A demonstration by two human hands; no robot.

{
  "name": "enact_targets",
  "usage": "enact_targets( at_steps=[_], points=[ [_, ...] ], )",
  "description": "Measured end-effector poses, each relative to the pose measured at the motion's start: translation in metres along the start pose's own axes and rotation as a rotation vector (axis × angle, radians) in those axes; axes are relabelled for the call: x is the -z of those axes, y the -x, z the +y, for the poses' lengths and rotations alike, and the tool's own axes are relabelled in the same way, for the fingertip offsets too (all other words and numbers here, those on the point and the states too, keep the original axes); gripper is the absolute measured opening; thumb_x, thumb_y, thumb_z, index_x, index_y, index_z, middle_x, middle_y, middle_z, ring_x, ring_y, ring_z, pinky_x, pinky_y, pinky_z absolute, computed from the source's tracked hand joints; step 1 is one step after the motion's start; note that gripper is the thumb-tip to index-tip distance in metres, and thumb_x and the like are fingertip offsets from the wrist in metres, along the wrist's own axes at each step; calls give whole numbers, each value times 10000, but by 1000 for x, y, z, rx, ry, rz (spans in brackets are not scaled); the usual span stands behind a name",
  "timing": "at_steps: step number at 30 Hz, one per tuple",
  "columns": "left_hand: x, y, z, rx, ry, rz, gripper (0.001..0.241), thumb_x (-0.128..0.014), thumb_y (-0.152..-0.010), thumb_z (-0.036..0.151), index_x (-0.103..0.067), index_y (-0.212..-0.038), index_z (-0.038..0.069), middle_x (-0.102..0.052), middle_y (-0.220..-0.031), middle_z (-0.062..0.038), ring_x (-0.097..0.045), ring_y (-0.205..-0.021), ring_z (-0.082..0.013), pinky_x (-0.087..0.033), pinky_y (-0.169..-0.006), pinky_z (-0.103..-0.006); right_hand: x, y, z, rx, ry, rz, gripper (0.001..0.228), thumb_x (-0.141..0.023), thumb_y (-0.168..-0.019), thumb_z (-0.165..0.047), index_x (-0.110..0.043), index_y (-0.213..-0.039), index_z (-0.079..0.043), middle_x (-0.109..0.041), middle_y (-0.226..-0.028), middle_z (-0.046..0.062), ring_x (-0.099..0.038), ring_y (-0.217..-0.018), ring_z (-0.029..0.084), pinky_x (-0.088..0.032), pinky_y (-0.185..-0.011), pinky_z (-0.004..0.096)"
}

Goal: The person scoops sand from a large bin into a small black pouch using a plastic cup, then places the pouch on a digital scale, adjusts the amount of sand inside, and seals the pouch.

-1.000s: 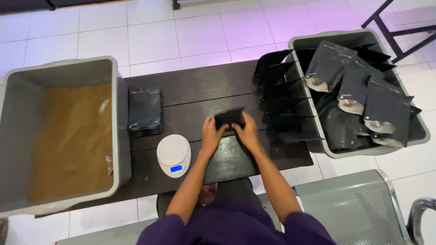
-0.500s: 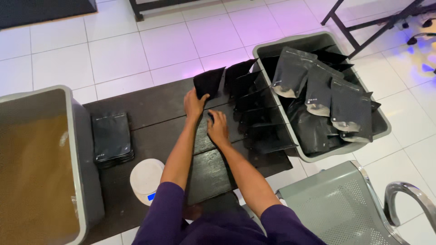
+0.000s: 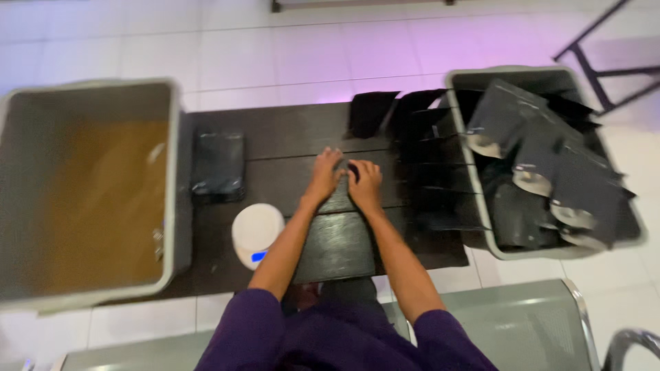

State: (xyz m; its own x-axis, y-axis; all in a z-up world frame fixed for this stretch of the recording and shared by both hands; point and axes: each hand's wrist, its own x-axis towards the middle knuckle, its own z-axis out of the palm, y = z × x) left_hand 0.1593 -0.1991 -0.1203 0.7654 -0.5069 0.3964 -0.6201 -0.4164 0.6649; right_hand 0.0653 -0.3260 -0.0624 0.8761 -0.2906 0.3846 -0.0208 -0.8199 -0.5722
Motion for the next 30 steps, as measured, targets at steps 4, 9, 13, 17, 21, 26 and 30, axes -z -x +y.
enact_targets(
  at_steps=[4, 9, 13, 17, 21, 26, 30],
  points=[
    [41, 69, 20, 19, 55, 36, 474, -758, -916, 191, -633, -1368, 123, -645, -1365, -153, -502, -1373, -430, -387, -1158, -542, -10, 34, -25, 58, -31, -65, 350, -738, -904, -203, -703, -1252, -207, -622, -1176, 37, -585, -1173, 320, -444, -997, 472],
    [147, 133, 74, 247, 143, 293, 313, -710, -959, 155, -717, -1271, 131, -726, -1256, -101, -641, -1248, -324, -530, -1048, -424, -31, 43, -101, 189, -327, -170, 343, -720, -905, -76, -709, -1246, -118, -628, -1144, 96, -625, -1143, 351, -487, -998, 431],
    [207, 174, 87, 381, 170, 487, 274, -722, -954, 135, -749, -1226, 160, -755, -1194, -60, -697, -1154, -266, -574, -974, -354, -65, 8, -174, 386, -351, -292, 386, -721, -936, -121, -663, -1317, -100, -610, -1225, 156, -584, -1243, 405, -448, -1081, 482],
    [255, 216, 95, 538, 305, 586, 229, -689, -975, 111, -774, -1183, 157, -768, -1152, -58, -699, -1148, -252, -576, -964, -340, -125, -22, -220, 562, -210, -458, 423, -722, -956, -268, -651, -1332, -88, -629, -1282, 182, -619, -1241, 402, -421, -1119, 525],
    [267, 252, 77, 638, 403, 669, 225, -662, -970, 61, -771, -1161, 108, -773, -1121, -116, -710, -1124, -277, -578, -961, -361, -149, -36, -257, 574, 127, -745, 454, -685, -981, -413, -701, -1297, -88, -690, -1290, 186, -658, -1252, 375, -329, -1194, 567],
    [275, 271, 71, 689, 453, 684, 230, -656, -993, 98, -756, -1200, 110, -770, -1138, -112, -705, -1133, -264, -579, -963, -361, -162, -40, -256, 612, 99, -738, 284, -649, -958, -357, -788, -1016, -117, -748, -992, 172, -713, -1012, 424, -464, -1033, 597],
    [271, 270, 67, 677, 509, 673, 270, -660, -991, 138, -734, -1249, 120, -770, -1141, -109, -727, -1082, -232, -588, -922, -336, -179, -40, -242, 568, 27, -488, 289, -575, -1076, -323, -781, -1026, -128, -753, -1099, 75, -722, -1109, 292, -364, -1176, 530]
  ],
)
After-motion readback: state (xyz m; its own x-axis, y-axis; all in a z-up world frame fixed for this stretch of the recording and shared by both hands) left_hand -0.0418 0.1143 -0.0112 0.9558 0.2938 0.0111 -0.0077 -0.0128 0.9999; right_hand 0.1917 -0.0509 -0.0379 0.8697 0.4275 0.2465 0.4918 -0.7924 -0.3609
